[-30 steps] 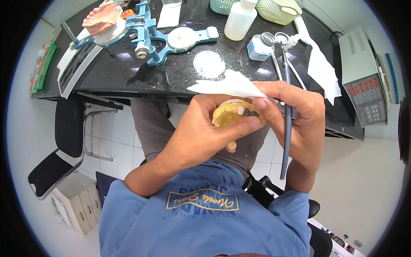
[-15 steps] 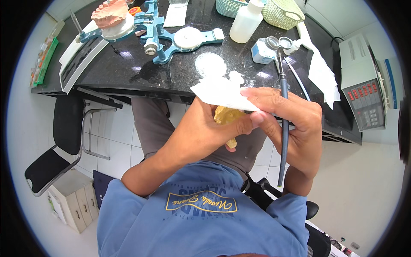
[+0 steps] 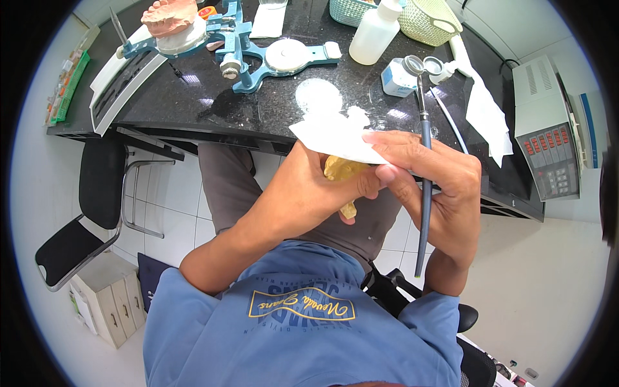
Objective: The person applies a dark substance to a dental crown on a stone model using a brush, then mounts the model into a dental articulator and continues to apply the substance and a white paste to the model surfaces.
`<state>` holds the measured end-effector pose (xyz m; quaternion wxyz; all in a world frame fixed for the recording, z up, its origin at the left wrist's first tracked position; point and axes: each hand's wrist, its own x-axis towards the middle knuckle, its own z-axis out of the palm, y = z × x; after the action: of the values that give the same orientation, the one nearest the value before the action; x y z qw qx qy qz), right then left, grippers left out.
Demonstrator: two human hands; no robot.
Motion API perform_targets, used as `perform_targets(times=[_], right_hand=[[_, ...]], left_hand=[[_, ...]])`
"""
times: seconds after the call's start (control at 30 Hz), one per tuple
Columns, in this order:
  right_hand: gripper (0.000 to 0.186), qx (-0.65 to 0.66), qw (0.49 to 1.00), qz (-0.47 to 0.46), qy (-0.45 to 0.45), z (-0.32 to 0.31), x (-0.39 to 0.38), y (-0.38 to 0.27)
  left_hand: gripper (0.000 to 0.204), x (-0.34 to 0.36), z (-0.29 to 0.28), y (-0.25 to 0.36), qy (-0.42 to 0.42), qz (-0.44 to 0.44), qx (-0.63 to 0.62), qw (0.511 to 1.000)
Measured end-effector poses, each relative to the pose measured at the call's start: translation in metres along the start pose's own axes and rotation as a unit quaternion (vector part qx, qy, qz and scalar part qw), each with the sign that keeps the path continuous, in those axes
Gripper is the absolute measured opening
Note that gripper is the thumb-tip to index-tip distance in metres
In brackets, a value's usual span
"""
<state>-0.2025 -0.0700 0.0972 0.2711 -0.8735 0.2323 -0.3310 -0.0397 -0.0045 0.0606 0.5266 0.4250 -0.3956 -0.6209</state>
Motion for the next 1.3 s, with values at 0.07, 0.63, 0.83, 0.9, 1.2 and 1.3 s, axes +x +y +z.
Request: perform_targets(times=[0.07, 0.63, 0.83, 0.9, 1.2, 1.3], right_hand=[[0.017, -0.003, 1.0, 0.0, 0.0, 0.0, 0.0, 0.0], [0.019, 0.028, 0.999, 0.001, 0.043, 0.003, -0.002, 0.009], [0.019, 0.021, 0.999, -0.013, 0.038, 0.004, -0.002, 0.005], [0.019, 0.011, 0.999, -0.022, 0.038, 0.004, -0.003, 0.006], [0.013, 0.051, 0.992, 0.04, 0.11, 0.005, -0.002, 0.003], [0.012, 0.024, 0.995, -0.007, 0.093, 0.003, -0.004, 0.01]], left_hand=[[0.05, 0.001, 0.0, 0.0, -0.002, -0.001, 0.0, 1.0], [0.045, 0.003, 0.003, 0.001, 0.028, -0.004, 0.035, 0.999], [0.046, 0.001, 0.002, -0.007, 0.021, 0.033, 0.009, 0.999], [0.035, 0.001, 0.005, -0.008, 0.04, 0.058, 0.003, 0.998], [0.035, -0.003, 0.008, -0.002, 0.012, 0.013, 0.046, 0.999], [0.038, -0.005, 0.011, -0.003, 0.019, 0.046, 0.03, 0.998]])
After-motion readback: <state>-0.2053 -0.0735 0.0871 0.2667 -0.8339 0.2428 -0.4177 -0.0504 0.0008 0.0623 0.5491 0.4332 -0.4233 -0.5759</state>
